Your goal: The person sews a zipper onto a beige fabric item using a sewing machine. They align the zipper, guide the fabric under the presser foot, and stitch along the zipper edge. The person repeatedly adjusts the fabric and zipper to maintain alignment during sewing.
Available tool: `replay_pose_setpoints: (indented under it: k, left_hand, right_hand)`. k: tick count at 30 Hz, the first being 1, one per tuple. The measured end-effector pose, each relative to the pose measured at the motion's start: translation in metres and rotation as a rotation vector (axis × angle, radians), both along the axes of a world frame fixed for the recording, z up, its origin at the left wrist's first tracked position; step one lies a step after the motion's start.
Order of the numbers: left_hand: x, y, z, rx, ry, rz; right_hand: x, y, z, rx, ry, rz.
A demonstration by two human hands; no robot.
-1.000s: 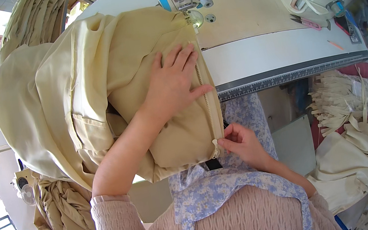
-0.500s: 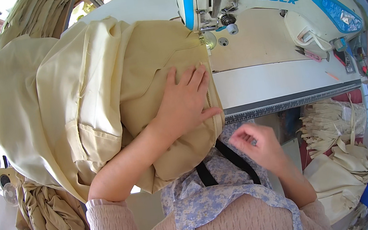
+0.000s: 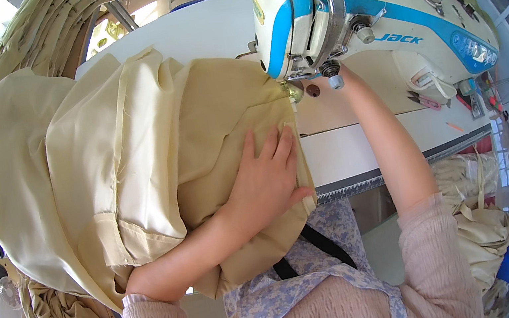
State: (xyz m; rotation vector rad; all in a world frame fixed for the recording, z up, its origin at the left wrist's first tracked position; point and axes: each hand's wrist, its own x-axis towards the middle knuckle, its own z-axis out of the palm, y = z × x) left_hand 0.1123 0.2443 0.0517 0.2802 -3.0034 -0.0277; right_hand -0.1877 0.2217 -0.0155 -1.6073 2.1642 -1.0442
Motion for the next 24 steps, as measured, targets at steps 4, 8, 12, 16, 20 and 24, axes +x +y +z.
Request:
replay_pose_setpoints:
  k: [4, 8, 12, 16, 20, 24]
  left_hand:
    - [0.001, 0.0, 0.0, 0.013, -0.021, -0.002]
    - [-0.001, -0.003, 0.003, 0.023, -0.023, -0.015]
    - [-0.01, -0.01, 0.007, 0.029, -0.047, -0.004]
    - [-0.023, -0.024, 0.006, 0.011, -0.026, 0.01]
    - [-0.034, -0.034, 0.006, 0.014, -0.005, 0.024]
    - [-0.038, -0.039, 0.003, 0.019, 0.041, 0.044]
  right_hand:
    - [-0.004, -0.017, -0.005, 0.04, 0.006, 0.026]
    - [-0.007, -0.025, -0.009, 0.062, 0.0, 0.043]
    - [-0.009, -0.035, -0.011, 0.064, -0.008, 0.059]
    - [-0.015, -0.038, -0.013, 0.07, -0.014, 0.066]
    - [-0.018, -0.036, -0.016, 0.067, -0.028, 0.071]
    - [-0.018, -0.034, -0.018, 0.061, -0.049, 0.076]
